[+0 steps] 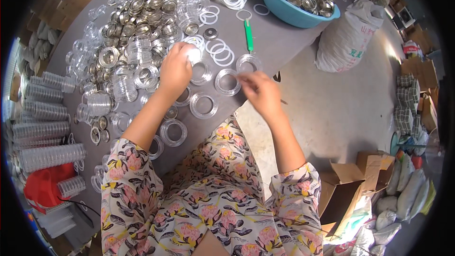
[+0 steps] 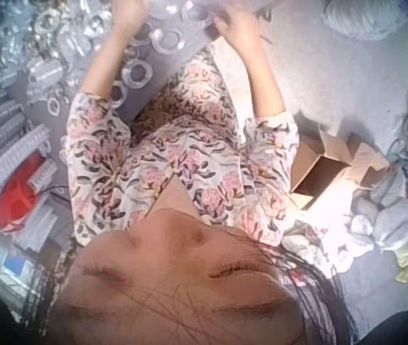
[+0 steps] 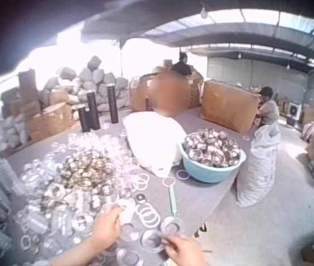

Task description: The person sits at a table and assembles clear plastic containers by placing white rubber rings into the grooves of the container bodies. They use a thin wooden stick to press the rings into place and occasionally adjust the position of the containers and metal lids on the table.

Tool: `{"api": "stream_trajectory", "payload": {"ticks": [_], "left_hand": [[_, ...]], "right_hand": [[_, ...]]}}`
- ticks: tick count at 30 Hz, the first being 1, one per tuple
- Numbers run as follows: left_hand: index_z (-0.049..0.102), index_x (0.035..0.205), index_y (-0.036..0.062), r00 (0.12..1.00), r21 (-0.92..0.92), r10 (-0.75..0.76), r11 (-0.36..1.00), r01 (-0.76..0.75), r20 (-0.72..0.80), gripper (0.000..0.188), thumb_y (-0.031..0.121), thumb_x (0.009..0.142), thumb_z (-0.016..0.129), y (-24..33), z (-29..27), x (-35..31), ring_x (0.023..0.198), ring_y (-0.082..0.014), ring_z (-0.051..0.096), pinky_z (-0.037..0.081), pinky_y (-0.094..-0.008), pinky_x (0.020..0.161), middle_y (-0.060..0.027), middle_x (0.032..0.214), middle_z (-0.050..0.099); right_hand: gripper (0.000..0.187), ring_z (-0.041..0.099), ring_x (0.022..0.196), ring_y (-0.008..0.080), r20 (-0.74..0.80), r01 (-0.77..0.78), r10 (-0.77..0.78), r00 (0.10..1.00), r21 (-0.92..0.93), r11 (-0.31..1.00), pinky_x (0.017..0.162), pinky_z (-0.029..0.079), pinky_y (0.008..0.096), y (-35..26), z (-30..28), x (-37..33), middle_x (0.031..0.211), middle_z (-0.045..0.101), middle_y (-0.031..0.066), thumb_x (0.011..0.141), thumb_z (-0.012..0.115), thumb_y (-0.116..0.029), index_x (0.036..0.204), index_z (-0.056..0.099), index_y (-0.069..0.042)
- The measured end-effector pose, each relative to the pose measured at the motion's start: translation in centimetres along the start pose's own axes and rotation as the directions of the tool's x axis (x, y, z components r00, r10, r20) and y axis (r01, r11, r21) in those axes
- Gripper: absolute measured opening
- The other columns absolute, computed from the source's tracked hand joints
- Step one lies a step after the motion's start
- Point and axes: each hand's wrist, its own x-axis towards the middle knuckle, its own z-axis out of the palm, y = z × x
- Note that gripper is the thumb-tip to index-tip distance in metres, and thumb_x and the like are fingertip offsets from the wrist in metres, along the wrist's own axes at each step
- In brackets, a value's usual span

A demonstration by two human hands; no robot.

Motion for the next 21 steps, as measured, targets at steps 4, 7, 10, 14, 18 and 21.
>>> {"api": "stream_trajectory", "payload": {"ticks": [4, 7, 10, 14, 18, 21], "left_hand": [[0.059, 0.094, 0.0074, 0.976, -0.187, 0.105, 0.980, -0.069, 0.190, 0.023, 0.012, 0.071, 0.063, 1.0, -1.0, -0.4, 0.100, -0.0281, 0.050, 0.039, -0.0378, 0.084, -0.0103, 0.100, 0.055], [0.059, 0.092, 0.0075, 0.938, -0.071, 0.163, 0.986, -0.149, 0.306, 0.023, 0.013, 0.070, 0.063, 1.1, -1.5, -1.1, 0.102, -0.0266, 0.049, 0.035, -0.0388, 0.088, -0.0092, 0.099, 0.056], [0.059, 0.093, 0.0076, 0.932, -0.061, 0.205, 0.979, -0.195, 0.300, 0.025, 0.013, 0.070, 0.064, 0.3, -1.1, -1.8, 0.103, -0.0264, 0.049, 0.033, -0.0388, 0.090, -0.0090, 0.099, 0.056], [0.058, 0.098, 0.0080, 0.946, -0.276, 0.208, 0.951, -0.137, 0.247, 0.029, 0.010, 0.070, 0.064, 1.9, -1.7, -1.1, 0.102, -0.0276, 0.050, 0.034, -0.0379, 0.090, -0.0093, 0.099, 0.057], [0.058, 0.103, 0.0086, 0.943, -0.403, 0.197, 0.912, -0.075, 0.270, 0.032, 0.008, 0.071, 0.062, 3.7, -1.1, -1.4, 0.099, -0.0265, 0.051, 0.035, -0.0368, 0.088, -0.0082, 0.099, 0.058], [0.059, 0.101, 0.0083, 0.944, -0.292, 0.231, 0.943, -0.158, 0.236, 0.030, 0.009, 0.071, 0.062, 3.7, 0.6, -1.3, 0.095, -0.0247, 0.051, 0.035, -0.0361, 0.085, -0.0064, 0.094, 0.058]], "right_hand": [[0.024, 0.061, 0.068, 0.0259, 0.237, 0.058, -0.002, 0.972, -0.230, 0.971, 0.059, 0.047, 0.0354, -1.5, 1.5, -1.2, 0.076, 0.062, 0.0100, 0.072, 0.061, -0.015, 0.095, 0.064, -0.012], [0.020, 0.060, 0.064, 0.0266, 0.133, 0.056, -0.020, 0.991, -0.274, 0.960, 0.059, 0.047, 0.0346, -1.0, 2.7, -1.2, 0.070, 0.061, 0.0109, 0.074, 0.060, -0.015, 0.093, 0.063, -0.011], [0.013, 0.059, 0.057, 0.0255, 0.077, -0.140, 0.138, 0.987, 0.016, 0.990, 0.052, 0.045, 0.0357, -2.1, 2.0, -0.6, 0.064, 0.060, 0.0108, 0.077, 0.057, -0.015, 0.084, 0.061, -0.005], [0.023, 0.047, 0.046, 0.0106, 0.379, -0.498, 0.356, 0.854, 0.396, 0.772, 0.045, 0.037, 0.0270, -1.2, 1.2, 1.4, 0.054, 0.056, 0.0039, 0.085, 0.050, -0.019, 0.077, 0.058, 0.001], [0.020, 0.046, 0.043, 0.0106, 0.553, -0.655, 0.424, 0.717, 0.325, 0.682, 0.043, 0.035, 0.0248, 0.3, 1.4, 2.6, 0.056, 0.056, 0.0031, 0.087, 0.045, -0.015, 0.083, 0.056, 0.001], [0.025, 0.056, 0.052, 0.0188, 0.337, -0.505, 0.394, 0.855, 0.374, 0.778, 0.051, 0.042, 0.0314, 1.6, 2.7, 1.3, 0.059, 0.060, 0.0105, 0.084, 0.045, -0.017, 0.090, 0.059, 0.002]]}}
